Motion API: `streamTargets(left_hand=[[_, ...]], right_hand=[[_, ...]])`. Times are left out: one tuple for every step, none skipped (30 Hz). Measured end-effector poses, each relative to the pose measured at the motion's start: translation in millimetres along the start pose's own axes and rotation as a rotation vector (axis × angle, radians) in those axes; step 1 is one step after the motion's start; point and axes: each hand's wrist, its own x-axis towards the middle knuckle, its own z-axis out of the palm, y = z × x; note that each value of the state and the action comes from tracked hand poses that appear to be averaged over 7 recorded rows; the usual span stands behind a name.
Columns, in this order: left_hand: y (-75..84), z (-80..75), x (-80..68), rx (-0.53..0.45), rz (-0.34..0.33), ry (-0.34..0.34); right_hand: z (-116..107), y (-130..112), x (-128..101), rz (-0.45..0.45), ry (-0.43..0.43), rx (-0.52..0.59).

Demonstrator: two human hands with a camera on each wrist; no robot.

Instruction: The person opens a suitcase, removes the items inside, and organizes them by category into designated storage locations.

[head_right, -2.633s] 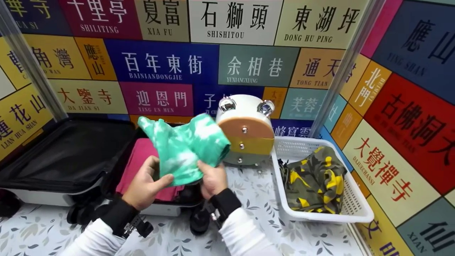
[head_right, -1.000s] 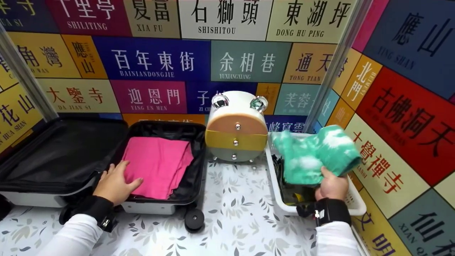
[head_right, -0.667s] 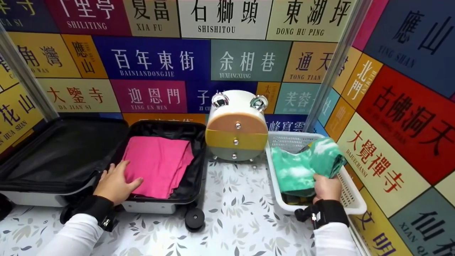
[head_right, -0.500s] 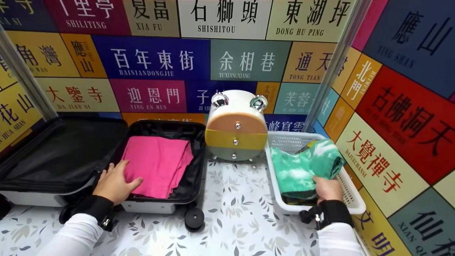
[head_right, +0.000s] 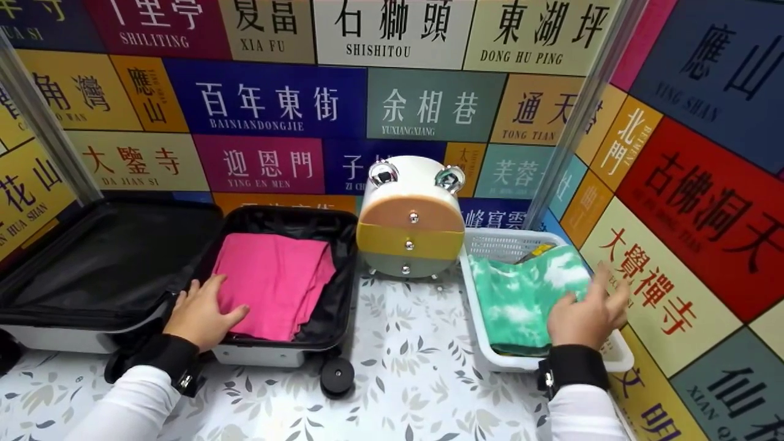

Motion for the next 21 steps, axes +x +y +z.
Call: streamTargets(left_hand=[[-0.2,0.1,0.2,0.002,-0.002,0.001],[0.0,0.0,0.0,0.005,-0.001,0.004],[0.5,0.0,-0.2,0.007,0.000,0.007],[0.6,0.2,-0.1,0.007,0.000,0.009],[0.7,0.1,0.0,0.008,0.000,0.010],[0.8,0.0,-0.1,0.008,0.000,0.011],[0.7,0.2,0.0,0.005,-0.001,0.008],[0.3,0.1,-0.1,0.003,-0.003,0.006],[-0.1,0.0,-0.1,0.002,-0.006,0.003],[-0.5,-0.3,-0.2,0.001,-0.008,0.000],[-0.7,-0.6,-0.3,0.000,-0.010,0.000],[-0.9,-0.5,0.1,0.001,-0.010,-0.001],[-1.1,-0.4,0.3,0.003,-0.009,-0.001],[-1.0,-0.4,0.4,0.005,-0.009,-0.002],[-0.9,-0.3,0.5,0.005,-0.009,-0.004],[-0.9,-0.2,0.6,0.006,-0.010,-0.005],[-1.0,0.0,0.8,0.005,-0.010,-0.007],[-0.8,0.2,0.8,0.005,-0.010,-0.010],[-0.7,0.2,0.7,0.006,-0.010,-0.011],[-0.7,0.3,0.7,0.006,-0.011,-0.013],[-0.7,0.5,0.7,0.006,-0.012,-0.014]], right_hand=[[0,1,1,-0.022,-0.029,-0.053],[-1,2,3,-0.037,-0.062,-0.102],[-2,4,5,-0.047,-0.091,-0.149],[-3,5,7,-0.045,-0.123,-0.182],[-5,7,10,-0.040,-0.153,-0.220],[-7,9,12,-0.031,-0.173,-0.246],[-10,11,15,-0.017,-0.192,-0.269],[-11,14,17,-0.003,-0.208,-0.287],[-12,18,19,0.009,-0.225,-0.305],[-13,21,21,0.018,-0.240,-0.322],[-14,25,22,0.027,-0.255,-0.335],[-14,29,23,0.034,-0.265,-0.347],[-14,33,24,0.038,-0.269,-0.359],[-14,36,25,0.040,-0.274,-0.369],[-13,40,25,0.041,-0.279,-0.379],[-13,42,26,0.042,-0.283,-0.390],[-12,45,27,0.042,-0.287,-0.401],[-12,47,28,0.043,-0.290,-0.415],[-12,48,29,0.043,-0.297,-0.427],[-11,49,30,0.044,-0.304,-0.437],[-11,49,30,0.047,-0.310,-0.443]])
